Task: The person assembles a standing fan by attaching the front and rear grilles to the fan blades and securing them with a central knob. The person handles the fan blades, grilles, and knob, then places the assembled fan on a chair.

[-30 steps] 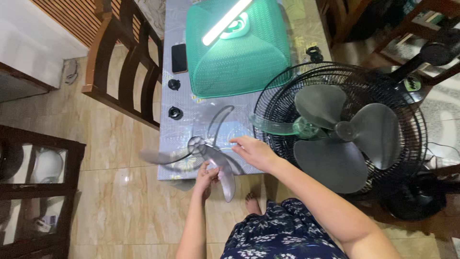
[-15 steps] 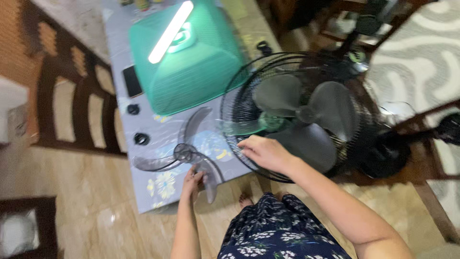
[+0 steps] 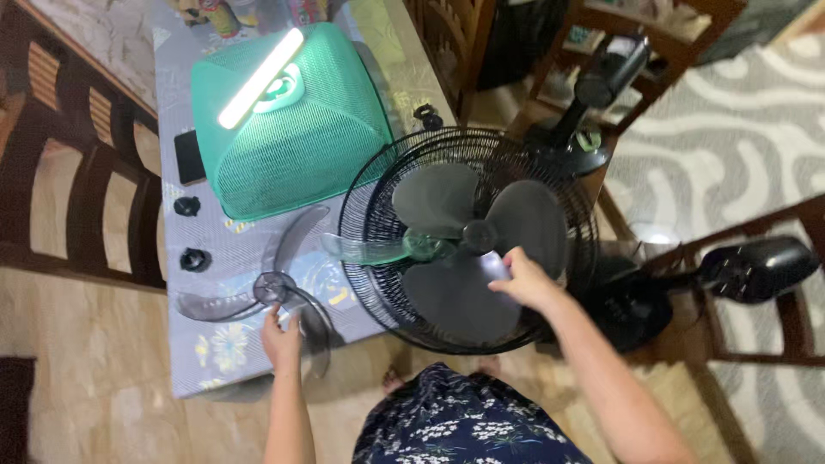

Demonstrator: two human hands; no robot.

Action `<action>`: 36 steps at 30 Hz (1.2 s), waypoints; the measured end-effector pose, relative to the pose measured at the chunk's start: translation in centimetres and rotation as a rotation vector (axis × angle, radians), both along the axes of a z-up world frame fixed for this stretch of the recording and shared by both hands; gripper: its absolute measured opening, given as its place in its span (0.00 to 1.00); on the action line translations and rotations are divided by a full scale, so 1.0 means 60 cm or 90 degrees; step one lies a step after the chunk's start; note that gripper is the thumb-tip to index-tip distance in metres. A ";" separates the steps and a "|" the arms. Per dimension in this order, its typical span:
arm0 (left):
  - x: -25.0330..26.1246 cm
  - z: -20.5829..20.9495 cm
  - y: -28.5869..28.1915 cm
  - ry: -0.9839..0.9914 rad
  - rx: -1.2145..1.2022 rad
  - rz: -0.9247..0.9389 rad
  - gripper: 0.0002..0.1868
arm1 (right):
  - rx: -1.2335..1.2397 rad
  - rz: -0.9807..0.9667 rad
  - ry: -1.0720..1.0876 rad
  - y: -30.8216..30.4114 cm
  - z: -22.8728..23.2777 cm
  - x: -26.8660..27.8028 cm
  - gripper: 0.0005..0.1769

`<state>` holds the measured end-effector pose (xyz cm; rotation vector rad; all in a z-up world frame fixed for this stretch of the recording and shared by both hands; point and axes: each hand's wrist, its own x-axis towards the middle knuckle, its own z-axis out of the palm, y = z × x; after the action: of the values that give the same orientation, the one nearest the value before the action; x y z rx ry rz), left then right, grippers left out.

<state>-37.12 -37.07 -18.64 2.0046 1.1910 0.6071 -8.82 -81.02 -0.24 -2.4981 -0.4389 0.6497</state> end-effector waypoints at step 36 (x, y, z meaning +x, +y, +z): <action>-0.150 -0.034 0.054 -0.542 -0.838 0.169 0.18 | 0.391 0.312 0.096 0.354 0.056 -0.183 0.19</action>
<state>-46.11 -33.82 -20.71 0.3939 0.8779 0.4853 -19.78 -59.76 3.11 -1.7540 -1.0335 0.7397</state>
